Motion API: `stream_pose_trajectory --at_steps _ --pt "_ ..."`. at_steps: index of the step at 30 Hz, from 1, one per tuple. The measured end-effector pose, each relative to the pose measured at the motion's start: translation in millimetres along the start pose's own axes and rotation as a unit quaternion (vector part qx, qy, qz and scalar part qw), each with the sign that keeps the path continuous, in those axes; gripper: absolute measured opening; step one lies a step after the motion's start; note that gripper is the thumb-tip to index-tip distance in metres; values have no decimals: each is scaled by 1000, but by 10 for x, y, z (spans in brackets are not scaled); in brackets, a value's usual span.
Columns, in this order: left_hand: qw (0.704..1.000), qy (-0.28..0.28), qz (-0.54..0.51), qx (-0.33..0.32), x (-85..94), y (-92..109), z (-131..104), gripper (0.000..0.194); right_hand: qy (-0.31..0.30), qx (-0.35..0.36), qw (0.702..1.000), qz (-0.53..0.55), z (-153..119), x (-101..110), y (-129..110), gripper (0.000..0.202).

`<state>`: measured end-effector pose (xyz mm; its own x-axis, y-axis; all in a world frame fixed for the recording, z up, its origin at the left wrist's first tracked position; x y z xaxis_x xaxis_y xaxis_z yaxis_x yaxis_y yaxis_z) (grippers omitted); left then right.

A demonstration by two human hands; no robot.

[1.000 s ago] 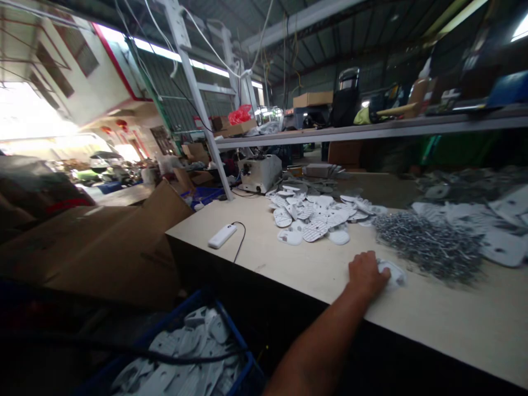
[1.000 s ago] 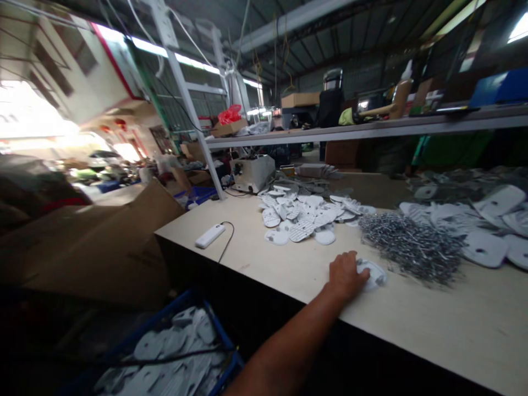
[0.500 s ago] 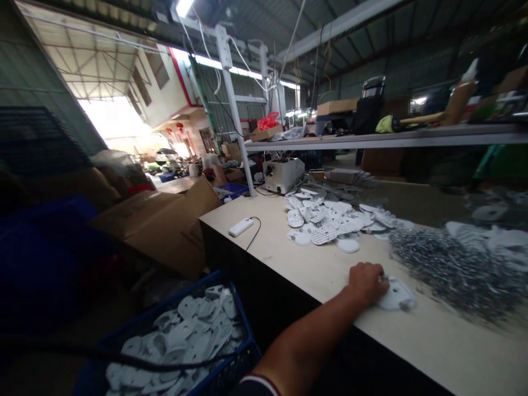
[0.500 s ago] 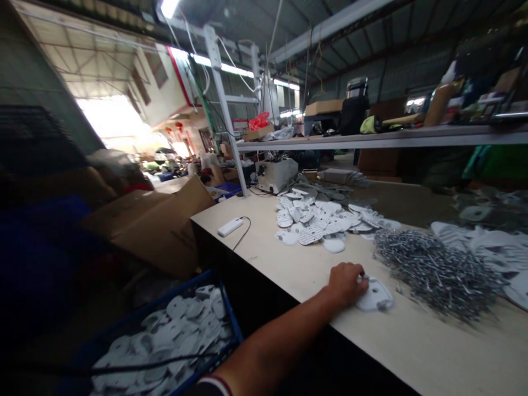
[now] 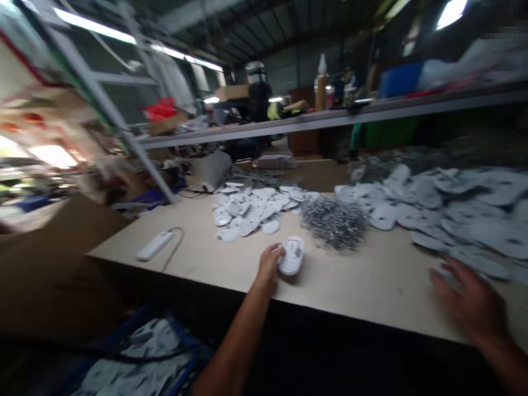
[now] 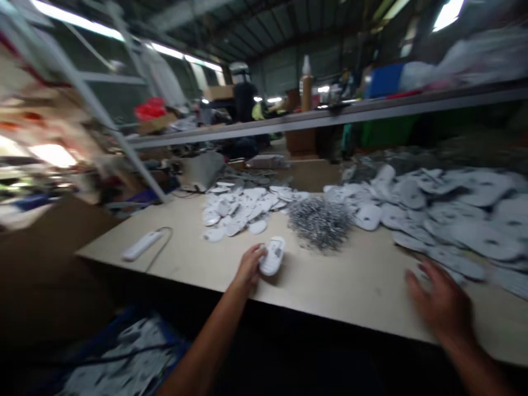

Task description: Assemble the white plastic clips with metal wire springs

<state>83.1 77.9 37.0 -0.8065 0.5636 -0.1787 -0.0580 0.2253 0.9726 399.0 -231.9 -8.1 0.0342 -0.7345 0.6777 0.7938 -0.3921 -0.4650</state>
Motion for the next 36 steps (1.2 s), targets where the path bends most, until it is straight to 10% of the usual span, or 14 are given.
stream_pose_trajectory --at_steps 5,14,22,28,36 --pt "985 -100 -116 80 -113 -59 -2 35 -10 -17 996 -89 -109 176 364 58" --pt "956 -10 -254 149 -217 -45 -24 63 -25 -109 982 -152 -57 150 825 70" --pt "953 11 -265 150 -156 -129 -30 65 -50 -58 996 -48 -6 96 544 59" --pt "930 -42 -327 164 -30 -67 -113 82 -5 -71 995 -71 175 655 910 54" --pt "894 -114 -416 119 357 -284 -228 71 -123 -350 928 -7 135 1399 2009 98"
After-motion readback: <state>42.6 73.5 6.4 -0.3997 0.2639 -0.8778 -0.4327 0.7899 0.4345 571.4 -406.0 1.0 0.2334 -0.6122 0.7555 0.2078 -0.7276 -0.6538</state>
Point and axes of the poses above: each hand's wrist, its own z-axis towards the middle knuckle, its own x-axis out of the back of the hand, y = z × x, the point moved 1 cm from there along z, towards the middle knuckle, and after that the axes turned 13 degrees about -y, right-handed, at the moved point
